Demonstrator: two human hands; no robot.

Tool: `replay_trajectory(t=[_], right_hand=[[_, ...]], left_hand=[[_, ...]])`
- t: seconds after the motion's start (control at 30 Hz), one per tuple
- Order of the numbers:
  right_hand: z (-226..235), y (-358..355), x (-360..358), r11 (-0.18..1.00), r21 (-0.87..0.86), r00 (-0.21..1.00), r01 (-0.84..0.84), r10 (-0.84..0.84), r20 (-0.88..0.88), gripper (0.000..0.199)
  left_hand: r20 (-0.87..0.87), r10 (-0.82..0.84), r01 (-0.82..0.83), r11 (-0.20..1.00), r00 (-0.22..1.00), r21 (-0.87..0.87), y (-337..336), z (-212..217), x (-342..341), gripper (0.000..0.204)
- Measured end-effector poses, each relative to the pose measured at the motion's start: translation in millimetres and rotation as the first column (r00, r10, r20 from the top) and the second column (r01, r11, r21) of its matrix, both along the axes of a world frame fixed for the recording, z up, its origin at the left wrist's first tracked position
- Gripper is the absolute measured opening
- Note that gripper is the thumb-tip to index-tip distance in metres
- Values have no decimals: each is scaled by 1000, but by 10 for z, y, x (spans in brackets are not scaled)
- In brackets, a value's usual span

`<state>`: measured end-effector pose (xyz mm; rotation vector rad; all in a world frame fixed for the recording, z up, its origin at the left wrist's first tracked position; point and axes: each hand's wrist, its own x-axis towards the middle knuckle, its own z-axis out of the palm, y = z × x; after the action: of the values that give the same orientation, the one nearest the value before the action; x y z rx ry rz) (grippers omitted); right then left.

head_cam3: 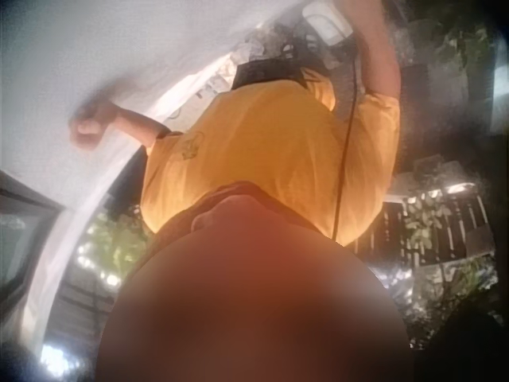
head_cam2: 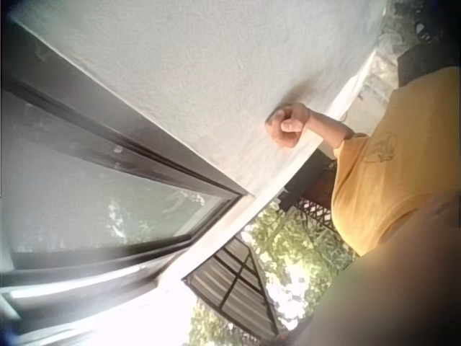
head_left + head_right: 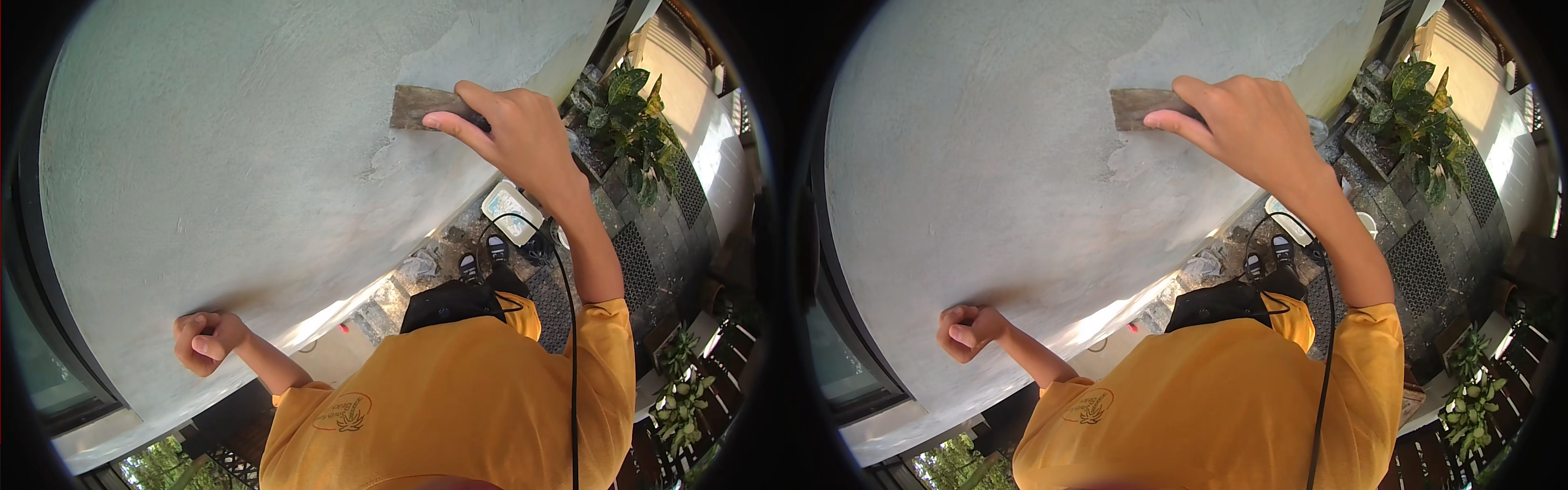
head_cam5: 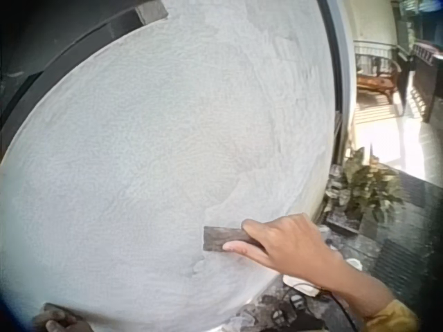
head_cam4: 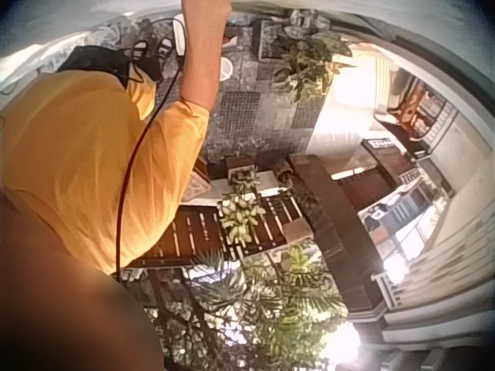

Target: The person scrapes loose paint or material from an outdoor wall using a putty knife.

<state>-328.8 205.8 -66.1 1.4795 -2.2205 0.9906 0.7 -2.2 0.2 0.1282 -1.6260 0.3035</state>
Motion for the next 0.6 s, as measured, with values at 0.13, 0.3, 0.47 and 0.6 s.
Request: replay_trajectory(t=[0.13, 0.3, 0.47, 0.6], right_hand=[[10, 41, -55, 1000, 27, 1000, 14, -15, 22, 48], [-56, 107, -68, 998, 57, 996, 41, -46, 78, 47], [-8, -18, 36, 1000, -12, 999, -27, 28, 40, 48], [17, 63, -57, 1000, 18, 1000, 18, -19, 14, 46]], left_hand=[[12, -22, 22, 1000, 1000, -6, 9, -1, -1, 35], [-2, -34, 34, 999, 999, 10, -3, -19, 31, 34], [-74, 17, -14, 999, 997, 39, 35, -18, -47, 26], [-77, -5, 7, 1000, 997, 22, 30, -16, -36, 26]])
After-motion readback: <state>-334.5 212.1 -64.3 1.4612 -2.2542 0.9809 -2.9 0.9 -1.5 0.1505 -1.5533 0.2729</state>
